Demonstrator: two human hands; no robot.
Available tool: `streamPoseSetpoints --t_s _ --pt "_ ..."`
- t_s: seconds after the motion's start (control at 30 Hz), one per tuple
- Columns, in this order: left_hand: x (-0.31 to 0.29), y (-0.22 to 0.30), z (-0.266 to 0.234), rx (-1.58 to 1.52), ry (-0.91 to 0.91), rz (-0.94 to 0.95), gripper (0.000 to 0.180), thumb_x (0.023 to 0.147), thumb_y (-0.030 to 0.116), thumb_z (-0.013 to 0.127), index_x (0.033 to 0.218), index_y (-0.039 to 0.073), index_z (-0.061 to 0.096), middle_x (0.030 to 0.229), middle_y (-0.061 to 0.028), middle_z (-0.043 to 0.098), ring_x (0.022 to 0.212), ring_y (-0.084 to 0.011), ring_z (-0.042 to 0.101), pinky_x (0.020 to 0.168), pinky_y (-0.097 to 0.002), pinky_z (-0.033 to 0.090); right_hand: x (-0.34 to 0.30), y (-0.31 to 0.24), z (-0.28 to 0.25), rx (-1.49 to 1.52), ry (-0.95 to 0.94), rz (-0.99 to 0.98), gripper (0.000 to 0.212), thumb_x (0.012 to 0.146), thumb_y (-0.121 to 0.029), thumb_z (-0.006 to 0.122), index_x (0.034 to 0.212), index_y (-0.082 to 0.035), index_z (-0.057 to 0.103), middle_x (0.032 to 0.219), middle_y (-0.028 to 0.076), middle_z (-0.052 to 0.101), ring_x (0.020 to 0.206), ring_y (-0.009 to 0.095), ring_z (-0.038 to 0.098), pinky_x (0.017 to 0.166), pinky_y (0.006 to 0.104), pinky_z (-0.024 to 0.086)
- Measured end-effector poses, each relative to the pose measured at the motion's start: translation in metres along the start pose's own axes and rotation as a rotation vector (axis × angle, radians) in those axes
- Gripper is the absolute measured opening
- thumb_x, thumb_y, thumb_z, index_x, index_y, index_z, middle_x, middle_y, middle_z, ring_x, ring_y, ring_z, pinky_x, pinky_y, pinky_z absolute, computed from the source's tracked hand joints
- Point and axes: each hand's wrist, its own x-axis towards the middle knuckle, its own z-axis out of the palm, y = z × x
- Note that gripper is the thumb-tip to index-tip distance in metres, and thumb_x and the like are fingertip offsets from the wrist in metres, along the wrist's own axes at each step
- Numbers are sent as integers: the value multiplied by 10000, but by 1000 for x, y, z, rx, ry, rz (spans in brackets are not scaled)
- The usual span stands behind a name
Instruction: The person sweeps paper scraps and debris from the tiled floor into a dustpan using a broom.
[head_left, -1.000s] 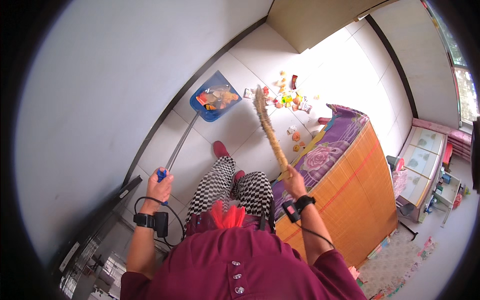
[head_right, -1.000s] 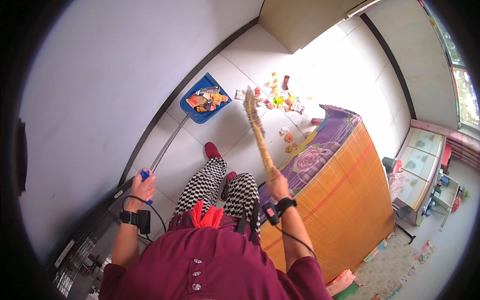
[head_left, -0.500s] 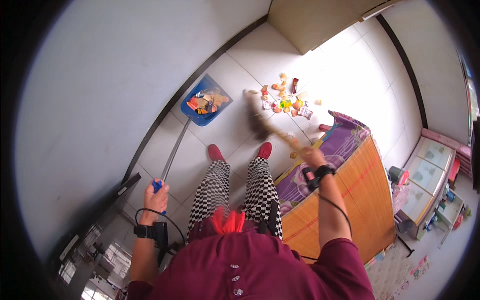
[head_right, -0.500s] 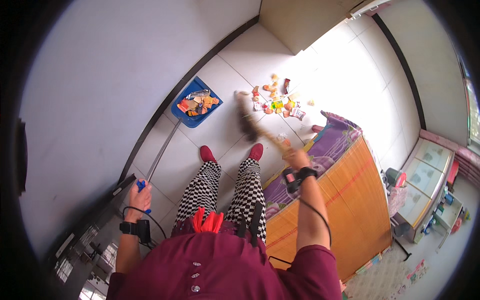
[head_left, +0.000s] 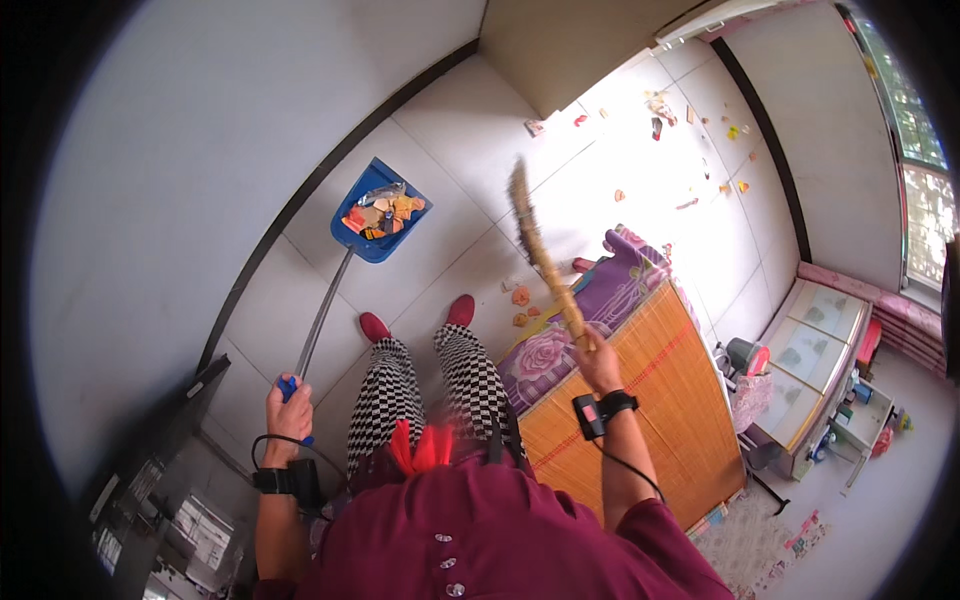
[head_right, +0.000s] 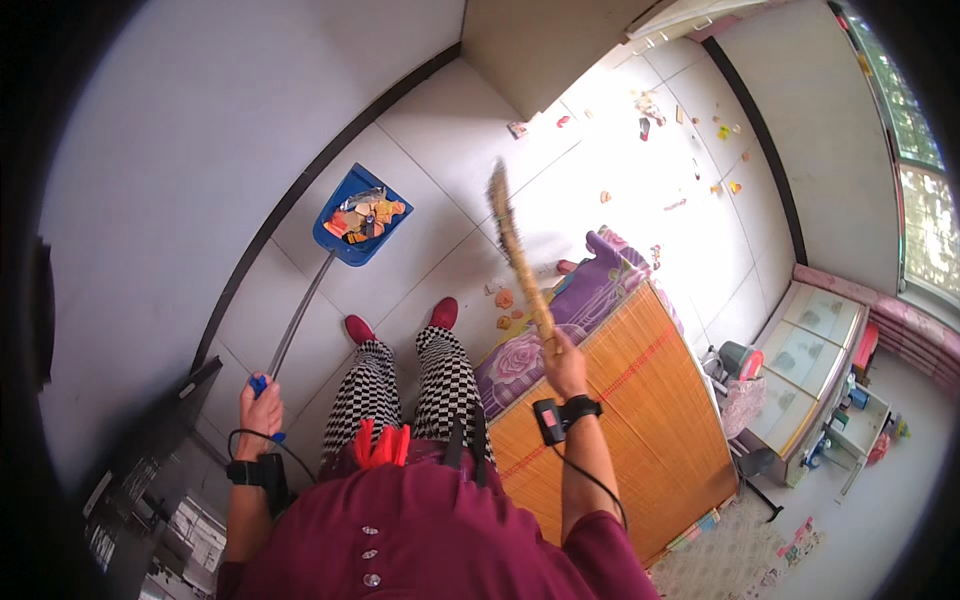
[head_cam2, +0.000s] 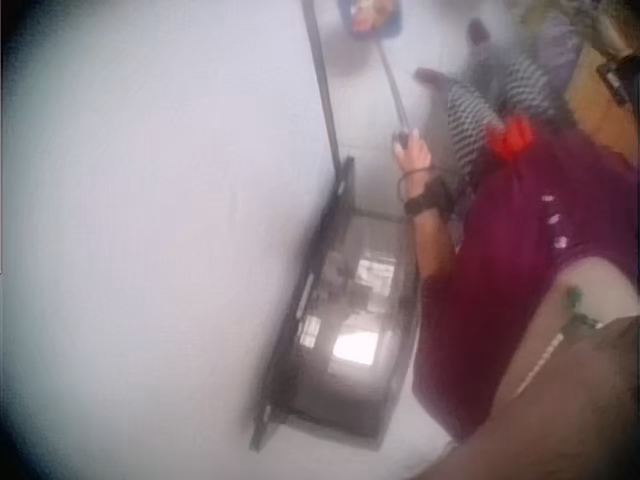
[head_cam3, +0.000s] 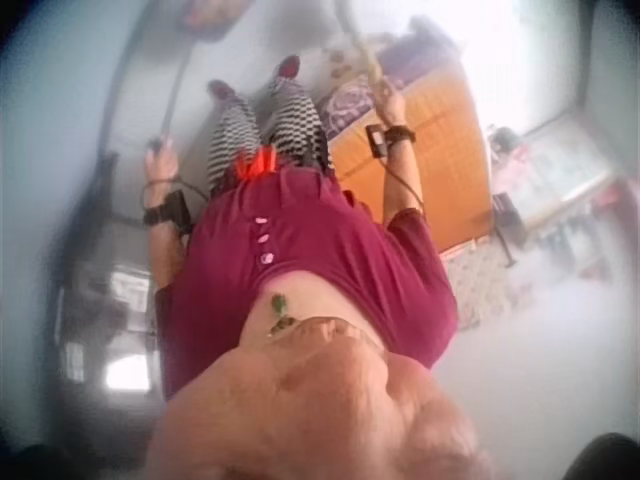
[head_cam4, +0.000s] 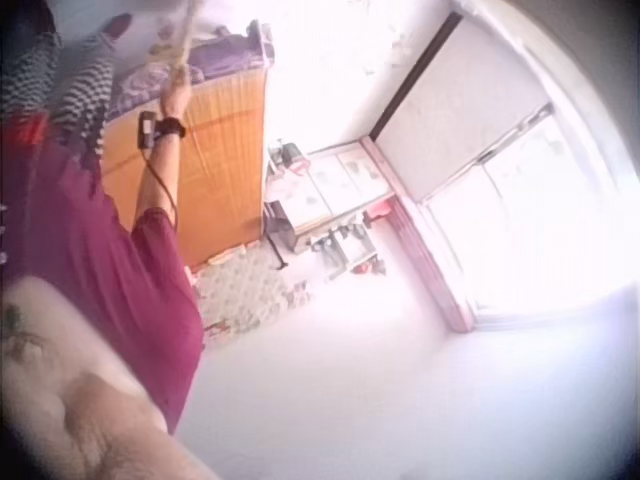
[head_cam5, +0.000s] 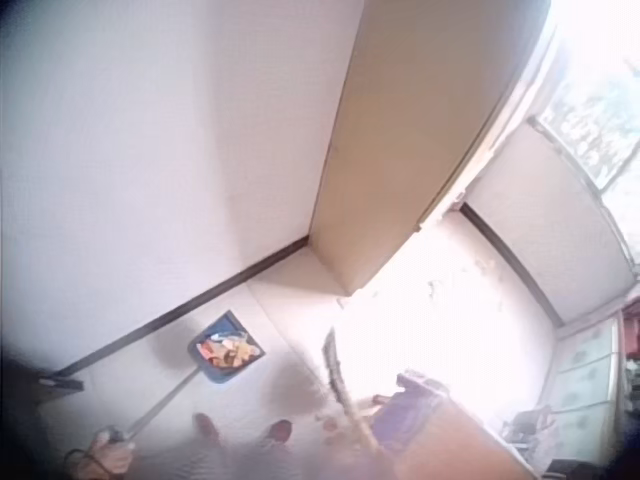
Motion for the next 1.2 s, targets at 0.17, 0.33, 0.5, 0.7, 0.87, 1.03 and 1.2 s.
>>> streamPoseSetpoints --t_s 0.17,0.33,0.5,0.7,0.87,1.03,1.2 --pt "-1 5 -7 49 -54 17 115 816 121 529 807 150 418 501 67 308 339 -16 247 283 -169 172 -46 -9 26 -3 -148 92 446 727 -169 570 1146 -44 477 998 208 566 940 322 549 802 343 428" --pt "10 4 -39 68 -133 26 105 828 144 519 804 146 417 491 67 284 345 -16 240 280 -169 164 -97 -29 60 28 -150 121 471 714 -164 579 1158 -54 468 928 220 583 892 325 565 769 351 443" --pt "14 -5 -71 92 -165 36 113 822 142 523 805 131 412 505 59 294 347 -18 249 279 -161 178 -126 4 103 -54 -146 85 459 705 -196 588 1135 -68 490 904 212 591 868 326 572 754 362 450" --pt "30 -21 -106 65 -228 3 136 802 114 544 810 120 408 524 58 334 338 -17 273 279 -172 210 -74 28 100 -297 -252 164 331 690 -237 586 993 -102 582 888 180 599 850 321 574 737 371 454" --pt "43 -27 -109 86 -207 15 137 799 104 542 797 121 406 512 61 327 330 -15 264 277 -173 211 -36 -18 65 -569 -174 -51 329 727 -193 532 1048 -126 566 829 211 590 773 344 577 680 415 461" --pt "39 -35 -115 68 -195 14 142 797 113 544 790 123 402 502 62 317 329 -17 259 275 -172 203 -72 -21 71 -502 -91 -10 351 763 -181 499 1108 -118 518 808 240 577 772 386 560 667 448 450" --pt "27 -28 -120 63 -147 -8 144 799 124 545 792 134 401 486 58 305 331 -26 259 270 -171 197 -131 18 118 112 37 132 405 798 -186 534 1186 -130 434 716 127 565 550 242 553 475 350 434"
